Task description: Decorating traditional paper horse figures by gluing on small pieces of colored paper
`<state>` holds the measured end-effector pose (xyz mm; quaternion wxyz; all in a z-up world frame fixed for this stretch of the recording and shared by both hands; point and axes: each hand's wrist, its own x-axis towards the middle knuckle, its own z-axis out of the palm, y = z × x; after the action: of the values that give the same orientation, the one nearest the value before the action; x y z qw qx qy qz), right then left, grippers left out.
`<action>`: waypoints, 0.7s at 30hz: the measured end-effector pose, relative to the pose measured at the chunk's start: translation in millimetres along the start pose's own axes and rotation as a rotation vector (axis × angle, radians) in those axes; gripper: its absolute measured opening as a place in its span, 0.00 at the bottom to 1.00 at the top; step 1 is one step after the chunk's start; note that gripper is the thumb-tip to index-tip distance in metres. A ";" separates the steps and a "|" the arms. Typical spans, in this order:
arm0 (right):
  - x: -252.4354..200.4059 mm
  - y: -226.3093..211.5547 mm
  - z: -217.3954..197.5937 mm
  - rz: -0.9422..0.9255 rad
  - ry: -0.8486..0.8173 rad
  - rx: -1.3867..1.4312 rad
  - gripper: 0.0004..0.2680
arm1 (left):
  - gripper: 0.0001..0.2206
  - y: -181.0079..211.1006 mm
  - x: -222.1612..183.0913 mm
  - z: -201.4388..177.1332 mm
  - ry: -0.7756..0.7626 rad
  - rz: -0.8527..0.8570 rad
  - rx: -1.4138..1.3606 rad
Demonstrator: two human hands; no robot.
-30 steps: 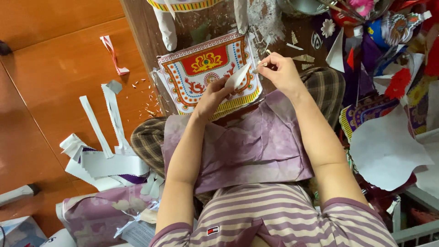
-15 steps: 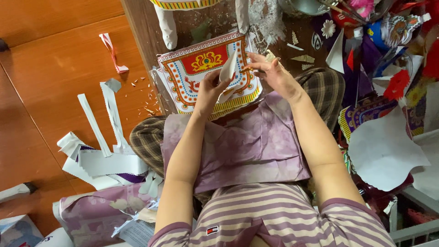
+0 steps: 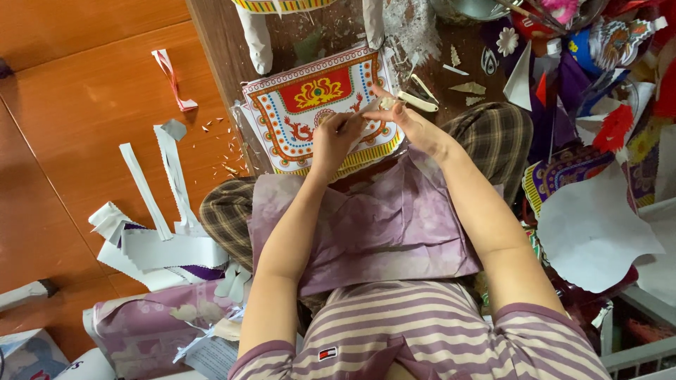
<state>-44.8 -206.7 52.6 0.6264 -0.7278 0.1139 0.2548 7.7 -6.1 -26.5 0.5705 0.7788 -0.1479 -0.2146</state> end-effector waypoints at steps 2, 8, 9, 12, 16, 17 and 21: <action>1.3 -0.9 1.4 -0.007 -0.011 -0.007 0.39 | 0.10 0.1 -0.7 1.6 0.025 -0.001 0.061; -1.7 2.2 -4.6 -0.055 0.053 0.057 0.35 | 0.12 -32.7 1.6 9.0 0.122 -0.093 0.018; -4.2 -0.9 -3.2 -0.055 0.052 0.056 0.35 | 0.12 -30.0 1.3 8.6 0.123 -0.093 0.018; -2.8 10.7 2.7 -0.152 -0.010 0.124 0.30 | 0.11 -25.9 1.4 8.5 0.144 -0.120 -0.017; 21.3 75.7 11.0 -0.490 0.131 -0.371 0.27 | 0.09 -20.7 0.2 7.9 0.142 -0.002 0.067; 27.5 90.0 12.4 -0.516 0.177 -0.456 0.25 | 0.09 -16.7 -0.9 6.2 0.136 0.021 0.091; 19.2 65.9 10.8 -0.445 0.185 -0.462 0.27 | 0.08 -13.7 0.0 6.0 0.139 0.037 0.069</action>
<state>-63.1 -205.7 -14.5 0.4722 -0.8776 -0.0522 0.0637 4.5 -6.8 -41.1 0.5560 0.8082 -0.1297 -0.1443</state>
